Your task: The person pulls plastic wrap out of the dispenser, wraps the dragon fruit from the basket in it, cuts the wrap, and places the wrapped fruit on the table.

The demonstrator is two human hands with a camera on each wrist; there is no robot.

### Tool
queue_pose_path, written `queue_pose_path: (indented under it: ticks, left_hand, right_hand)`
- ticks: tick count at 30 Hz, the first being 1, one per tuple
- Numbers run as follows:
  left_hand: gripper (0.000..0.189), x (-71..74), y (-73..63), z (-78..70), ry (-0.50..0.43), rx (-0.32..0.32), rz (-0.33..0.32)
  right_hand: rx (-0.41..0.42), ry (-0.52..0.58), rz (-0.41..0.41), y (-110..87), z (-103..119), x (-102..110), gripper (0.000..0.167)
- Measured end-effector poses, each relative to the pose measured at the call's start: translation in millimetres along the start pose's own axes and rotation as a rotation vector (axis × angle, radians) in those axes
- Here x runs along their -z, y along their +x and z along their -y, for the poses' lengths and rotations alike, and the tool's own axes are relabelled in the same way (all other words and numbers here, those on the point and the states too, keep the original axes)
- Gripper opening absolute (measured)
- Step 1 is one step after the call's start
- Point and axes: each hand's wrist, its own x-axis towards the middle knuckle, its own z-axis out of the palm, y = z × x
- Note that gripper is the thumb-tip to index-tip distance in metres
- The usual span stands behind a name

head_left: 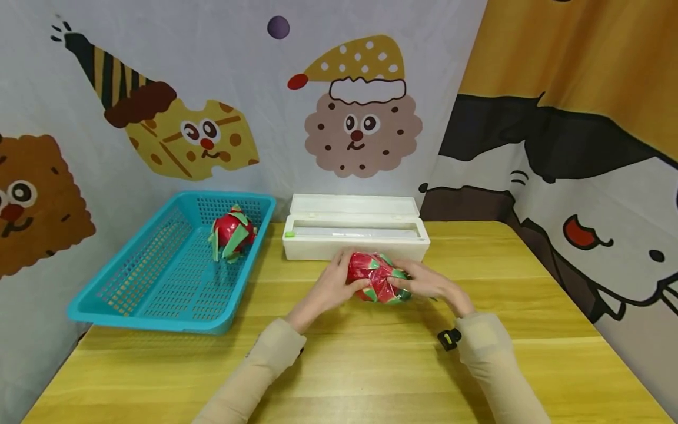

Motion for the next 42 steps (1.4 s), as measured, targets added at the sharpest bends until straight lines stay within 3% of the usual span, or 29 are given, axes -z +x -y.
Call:
queue_pose_path:
  ticks: [4,7,10,12,16,21,23,26,29,31,33,37,42]
  left_hand:
    - [0.076,2.7,-1.9,0.2,-0.03,-0.006,0.005]
    - [0.074,4.2,-2.8,1.7,-0.052,-0.006,0.006]
    - [0.075,5.2,-2.5,3.2,-0.068,-0.023,0.007]
    - [0.075,5.5,-2.3,4.7,-0.072,-0.031,0.012]
    - [0.073,5.4,-0.3,9.2,-0.092,-0.052,0.022]
    - [0.073,14.1,3.4,16.2,-0.158,-0.073,0.081]
    - [0.069,22.7,6.5,19.3,-0.16,-0.065,0.074]
    - [0.055,37.1,14.2,24.6,-0.018,-0.093,-0.041]
    - [0.042,46.1,24.0,33.0,0.257,-0.142,-0.175]
    - [0.04,48.5,29.6,39.2,0.444,-0.149,-0.211]
    - [0.042,48.5,34.1,44.6,0.559,-0.13,-0.182]
    - [0.045,45.4,39.5,51.2,0.645,-0.085,-0.128]
    - [0.054,43.1,40.7,53.0,0.664,-0.079,-0.153]
  right_hand:
    - [-0.032,-0.023,-0.01,-0.7,6.1,-1.9,0.061]
    - [-0.033,-0.107,-0.071,1.0,11.3,-8.3,0.081]
    - [0.02,-0.187,-0.15,3.8,17.9,-15.2,0.097]
    - [0.073,-0.196,-0.173,5.2,22.6,-18.5,0.098]
    - [0.154,-0.168,-0.142,7.5,31.2,-21.4,0.094]
    - [0.134,-0.222,-0.163,11.0,36.7,-26.5,0.092]
    - [0.112,-0.255,-0.182,12.5,36.8,-28.8,0.091]
    - [0.085,-0.269,-0.197,13.8,36.3,-30.5,0.091]
    - [0.074,-0.267,-0.208,14.6,36.6,-31.2,0.089]
    - [0.075,-0.28,-0.217,14.7,36.5,-31.6,0.088]
    - [0.075,-0.296,-0.223,14.5,36.9,-31.9,0.088]
    - [0.07,-0.32,-0.225,14.5,37.0,-32.4,0.087]
    - [0.049,-0.335,-0.23,12.9,34.5,-30.6,0.087]
